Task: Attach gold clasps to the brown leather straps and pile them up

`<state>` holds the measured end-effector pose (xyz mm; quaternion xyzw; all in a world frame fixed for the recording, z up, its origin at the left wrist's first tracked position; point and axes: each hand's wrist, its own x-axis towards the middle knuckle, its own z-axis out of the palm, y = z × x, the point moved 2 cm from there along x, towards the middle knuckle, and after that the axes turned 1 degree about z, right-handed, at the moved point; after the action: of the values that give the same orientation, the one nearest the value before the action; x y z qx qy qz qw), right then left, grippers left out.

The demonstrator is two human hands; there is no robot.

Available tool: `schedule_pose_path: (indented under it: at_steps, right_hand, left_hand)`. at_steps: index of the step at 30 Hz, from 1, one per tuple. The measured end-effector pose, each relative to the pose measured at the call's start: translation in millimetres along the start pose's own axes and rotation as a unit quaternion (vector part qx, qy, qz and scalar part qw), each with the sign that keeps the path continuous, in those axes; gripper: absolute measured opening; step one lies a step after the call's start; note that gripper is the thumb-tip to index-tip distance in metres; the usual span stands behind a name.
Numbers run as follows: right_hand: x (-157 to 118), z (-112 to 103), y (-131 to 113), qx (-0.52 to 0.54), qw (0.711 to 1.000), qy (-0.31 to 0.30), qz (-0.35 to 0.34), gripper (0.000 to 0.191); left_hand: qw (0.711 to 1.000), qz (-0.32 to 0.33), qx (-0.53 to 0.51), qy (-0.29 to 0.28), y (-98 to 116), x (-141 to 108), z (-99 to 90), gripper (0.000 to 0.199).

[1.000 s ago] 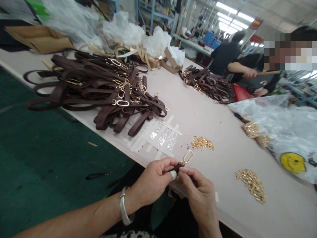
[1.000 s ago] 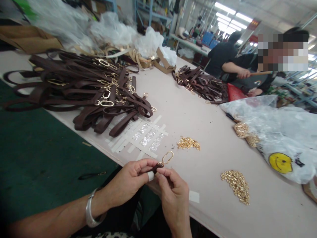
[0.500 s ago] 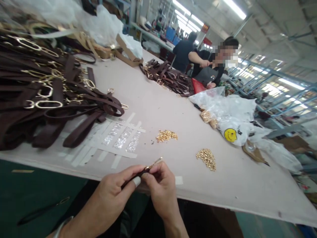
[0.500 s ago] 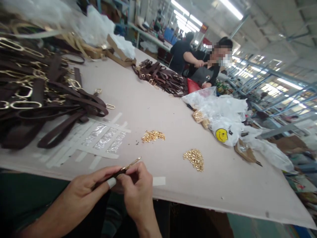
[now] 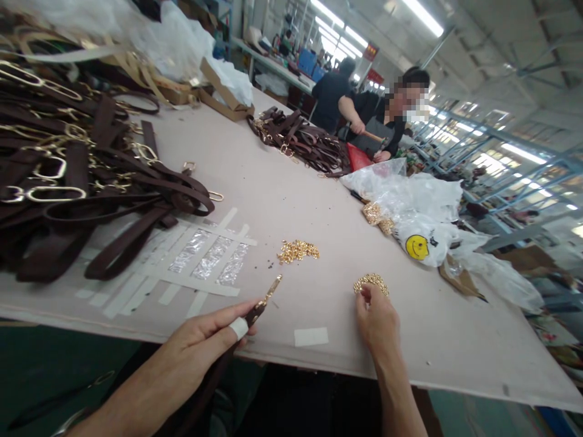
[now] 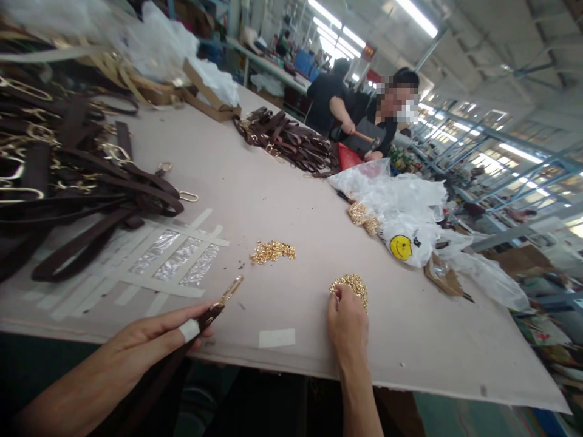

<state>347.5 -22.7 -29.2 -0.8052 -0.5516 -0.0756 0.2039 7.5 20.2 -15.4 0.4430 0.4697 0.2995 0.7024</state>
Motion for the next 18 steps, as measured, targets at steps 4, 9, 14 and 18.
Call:
schedule_pose_path:
  at_steps: [4,9,14,18]
  right_hand:
    - [6.7,7.2,3.0,-0.055,0.998,-0.027,-0.026,0.022]
    - [12.6,7.7,0.4,-0.093,0.994,-0.052,-0.033,0.025]
    - [18.5,7.1,12.6,-0.085,0.995,-0.054,-0.011,0.025]
    - [13.1,8.2,8.7,0.012,0.999,-0.033,0.033,0.023]
  left_hand:
    - [0.997,-0.028,-0.054,-0.037,-12.1,4.2,0.0,0.043]
    - [0.991,-0.027,-0.111,-0.069,-19.1,6.4,1.7,0.033]
    - [0.99,-0.011,-0.126,-0.061,-11.4,4.5,5.3,0.022]
    - [0.993,0.0,-0.118,-0.029,-9.5,4.4,3.2,0.022]
